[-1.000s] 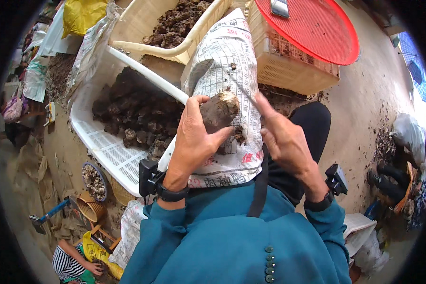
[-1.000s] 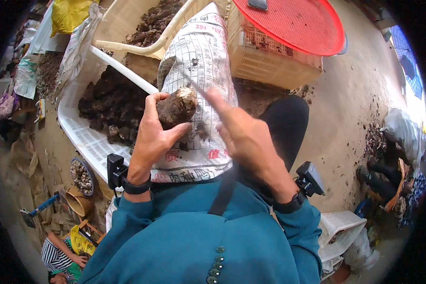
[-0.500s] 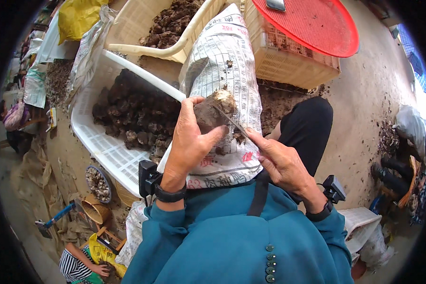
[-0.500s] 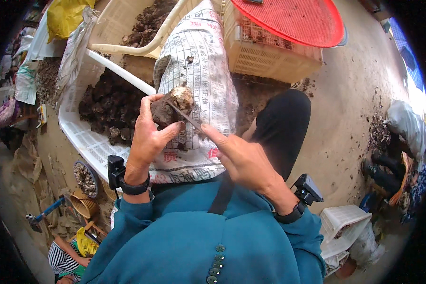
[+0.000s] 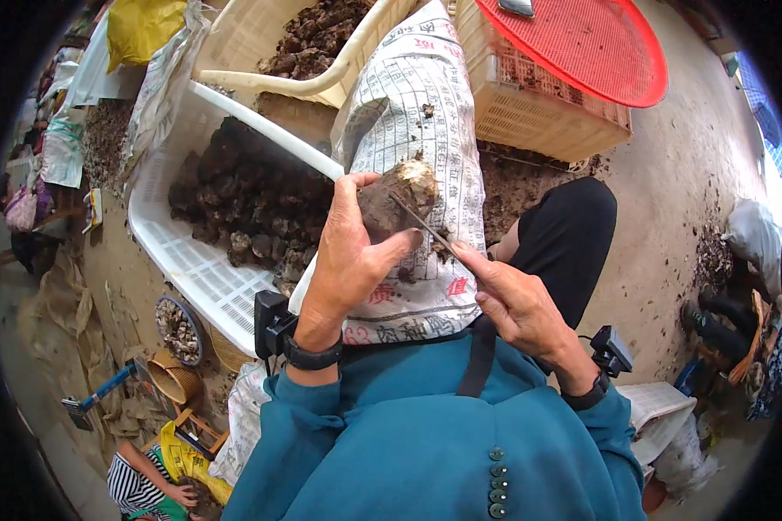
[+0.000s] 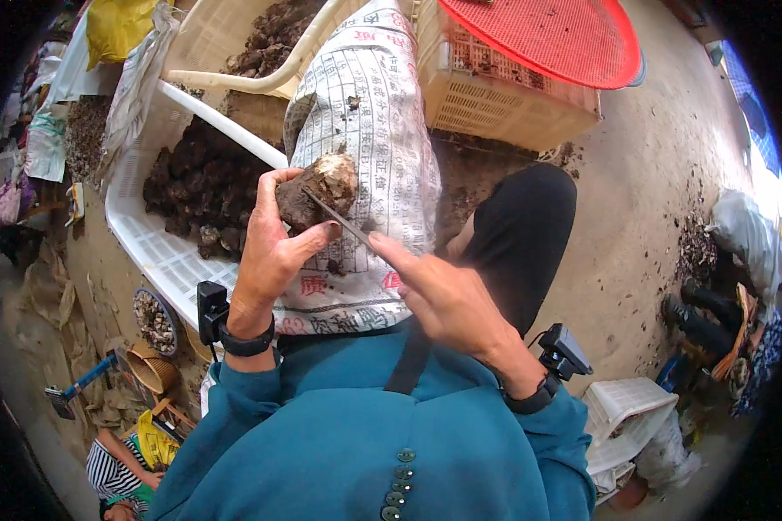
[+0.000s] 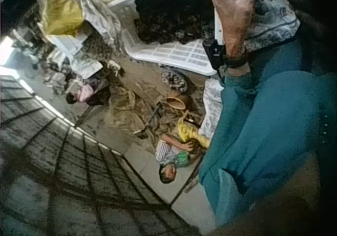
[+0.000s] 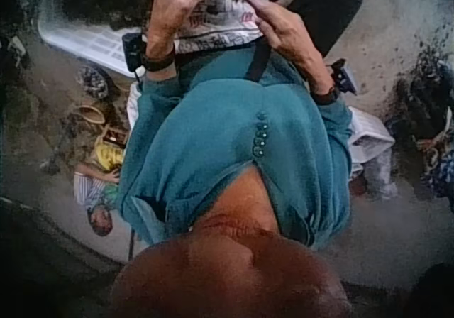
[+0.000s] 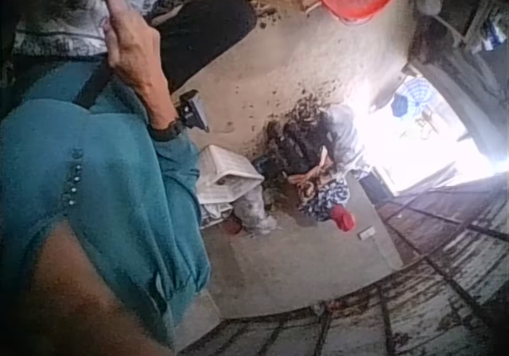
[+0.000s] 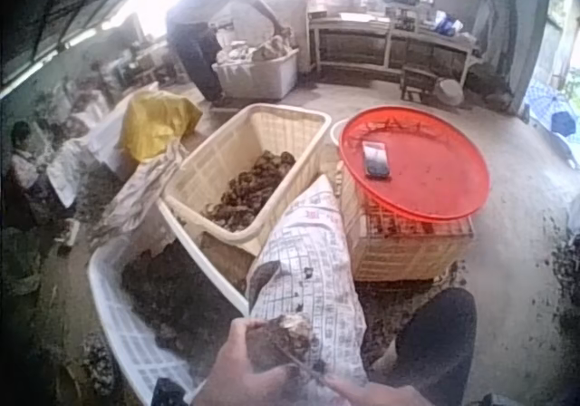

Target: The person cleans a taro root by scraping and cutting off the outer skin with a knife while holding it over their lap.

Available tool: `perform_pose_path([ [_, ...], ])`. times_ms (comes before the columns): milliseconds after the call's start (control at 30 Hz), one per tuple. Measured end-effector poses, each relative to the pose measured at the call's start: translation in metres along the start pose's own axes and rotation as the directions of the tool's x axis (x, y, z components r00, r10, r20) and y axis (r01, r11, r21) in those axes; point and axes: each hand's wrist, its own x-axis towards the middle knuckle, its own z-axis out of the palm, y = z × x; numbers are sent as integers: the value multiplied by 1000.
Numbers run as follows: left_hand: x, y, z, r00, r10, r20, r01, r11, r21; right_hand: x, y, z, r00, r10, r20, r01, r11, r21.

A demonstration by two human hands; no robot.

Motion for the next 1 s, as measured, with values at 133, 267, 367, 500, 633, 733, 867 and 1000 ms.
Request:
perform_pose_path([
  [133,0,-9,3,998,51,-26,-50,997,58,7,-8,3,999,33,-5,-32,997,66],
  [267,-2,-6,6,999,13,-34,-12,1000,22,17,-17,2,996,84,21,-86,986,141],
  [367,-3,-4,7,998,24,-54,-20,997,72,24,-28,-5,984,156,83,-170,964,203],
  [500,-5,-10,11,991,121,-59,-113,987,114,16,-28,-13,967,205,154,-241,930,278],
  [633,-1,-5,5,1000,6,-2,-6,1000,-8,7,-25,-19,944,252,215,-310,900,307],
  [733,-1,-7,6,1000,0,-14,0,1000,0,11,-25,-19,948,243,206,-296,910,290],
  [867,-2,-3,12,994,74,-82,-64,992,112,17,-24,-7,979,182,97,-202,938,282],
  [1000,-2,1,15,988,109,-114,-87,980,181,14,-23,9,985,165,-50,-158,980,125],
])
